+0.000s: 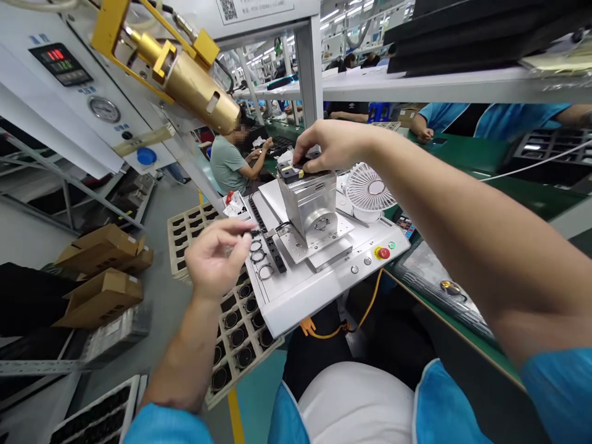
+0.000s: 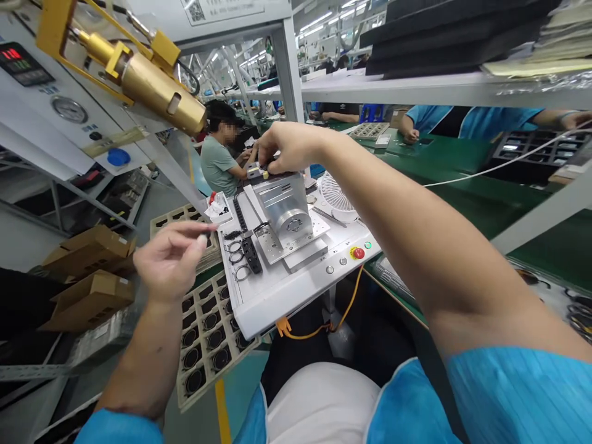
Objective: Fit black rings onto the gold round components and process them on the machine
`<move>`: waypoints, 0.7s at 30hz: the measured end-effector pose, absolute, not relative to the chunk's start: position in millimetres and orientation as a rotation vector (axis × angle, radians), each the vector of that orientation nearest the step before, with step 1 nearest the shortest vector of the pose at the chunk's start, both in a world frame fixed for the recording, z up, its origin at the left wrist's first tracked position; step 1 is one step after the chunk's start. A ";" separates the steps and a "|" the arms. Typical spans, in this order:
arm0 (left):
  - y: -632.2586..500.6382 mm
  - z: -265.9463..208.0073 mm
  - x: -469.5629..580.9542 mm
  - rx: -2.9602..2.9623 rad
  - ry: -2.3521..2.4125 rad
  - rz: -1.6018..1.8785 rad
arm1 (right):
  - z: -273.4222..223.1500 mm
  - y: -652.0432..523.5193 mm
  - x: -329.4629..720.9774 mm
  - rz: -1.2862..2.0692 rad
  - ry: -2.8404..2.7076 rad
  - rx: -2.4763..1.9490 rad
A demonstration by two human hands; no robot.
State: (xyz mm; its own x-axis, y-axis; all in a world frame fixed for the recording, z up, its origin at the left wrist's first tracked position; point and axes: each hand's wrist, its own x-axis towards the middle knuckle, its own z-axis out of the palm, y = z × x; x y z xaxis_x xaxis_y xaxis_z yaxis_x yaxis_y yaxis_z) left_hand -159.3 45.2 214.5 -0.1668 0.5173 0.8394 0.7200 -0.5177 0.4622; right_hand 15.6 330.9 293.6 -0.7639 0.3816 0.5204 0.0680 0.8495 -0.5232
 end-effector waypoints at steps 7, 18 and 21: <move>167.9 294.1 -136.0 -1.917 -1.751 -1.100 | 302.1 306.1 41.0 0.621 -2.172 -0.374; 183.2 308.2 -147.7 -2.440 -1.734 -0.720 | 221.0 233.7 183.7 0.866 -1.787 -0.584; 178.7 296.4 -149.5 -2.475 -1.737 -0.757 | 182.4 226.1 208.1 1.013 -1.709 -0.744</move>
